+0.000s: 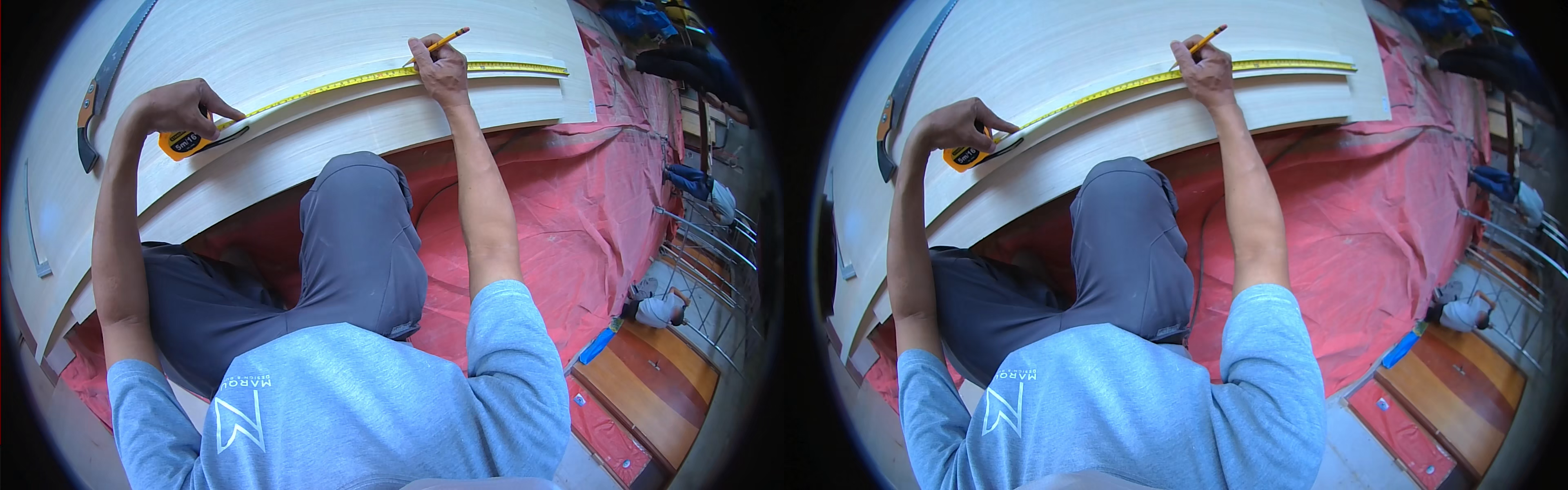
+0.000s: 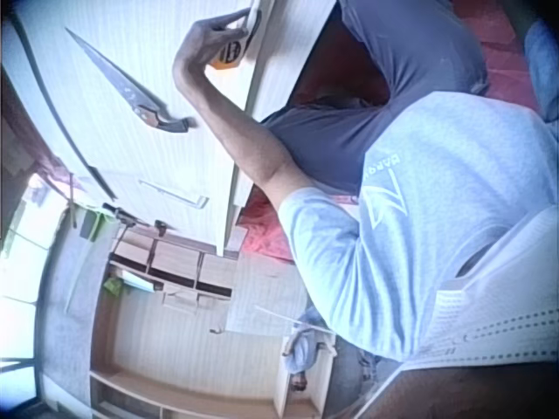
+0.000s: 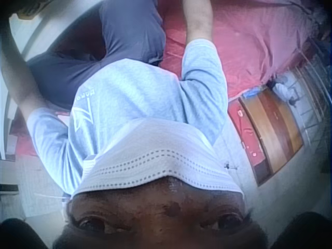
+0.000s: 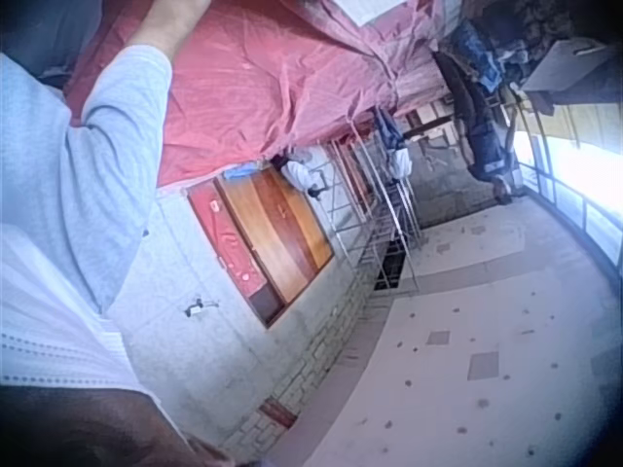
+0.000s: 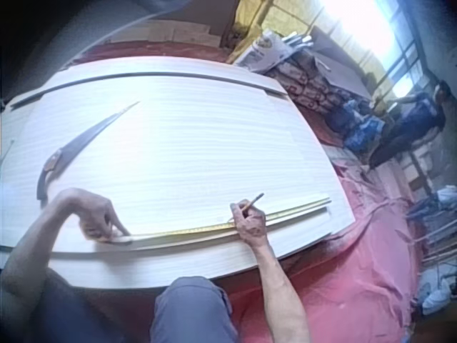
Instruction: The person measures a wooden plank with a tape measure, marks it with a pencil using a square for guidance, and then saws off a section with a hand saw before handing a wood piece to a person on a ladder.
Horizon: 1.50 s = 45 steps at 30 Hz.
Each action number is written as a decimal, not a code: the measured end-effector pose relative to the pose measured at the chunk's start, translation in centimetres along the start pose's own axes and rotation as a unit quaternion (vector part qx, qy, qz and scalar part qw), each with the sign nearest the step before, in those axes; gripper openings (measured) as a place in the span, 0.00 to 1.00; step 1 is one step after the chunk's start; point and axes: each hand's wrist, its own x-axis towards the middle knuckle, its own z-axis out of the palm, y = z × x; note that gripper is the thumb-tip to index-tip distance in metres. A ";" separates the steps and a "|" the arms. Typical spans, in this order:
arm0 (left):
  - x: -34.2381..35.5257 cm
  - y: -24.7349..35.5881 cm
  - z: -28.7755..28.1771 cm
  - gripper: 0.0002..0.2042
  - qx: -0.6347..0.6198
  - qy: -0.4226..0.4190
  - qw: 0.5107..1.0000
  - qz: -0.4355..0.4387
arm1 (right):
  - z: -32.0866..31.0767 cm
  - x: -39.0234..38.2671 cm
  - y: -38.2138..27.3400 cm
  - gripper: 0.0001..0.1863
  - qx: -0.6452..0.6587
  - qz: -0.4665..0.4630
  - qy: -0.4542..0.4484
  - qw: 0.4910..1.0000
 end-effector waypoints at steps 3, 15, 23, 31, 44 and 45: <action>0.0 0.0 0.0 0.25 -0.001 -0.001 1.000 -0.005 | -0.1 0.0 0.0 0.16 -0.006 -0.010 0.004 1.000; 0.0 -0.1 0.1 0.25 -0.002 0.002 1.000 0.006 | -0.1 -0.2 -0.4 0.14 0.005 -0.004 0.001 1.000; 0.0 -0.3 0.2 0.26 -0.011 0.004 1.000 0.017 | 0.1 -0.4 -0.7 0.14 -0.018 -0.049 0.017 0.998; -0.8 1.1 0.2 0.23 0.025 0.005 1.000 0.003 | 0.3 -0.8 -1.6 0.14 -0.053 -0.086 0.020 0.995; -2.1 2.6 2.0 0.25 0.064 0.019 0.997 0.043 | 0.1 -0.6 -0.6 0.14 0.171 0.049 0.012 0.984; -2.1 2.6 1.9 0.25 0.063 0.014 0.997 0.032 | -0.2 -0.5 -0.4 0.15 0.242 0.077 0.017 0.967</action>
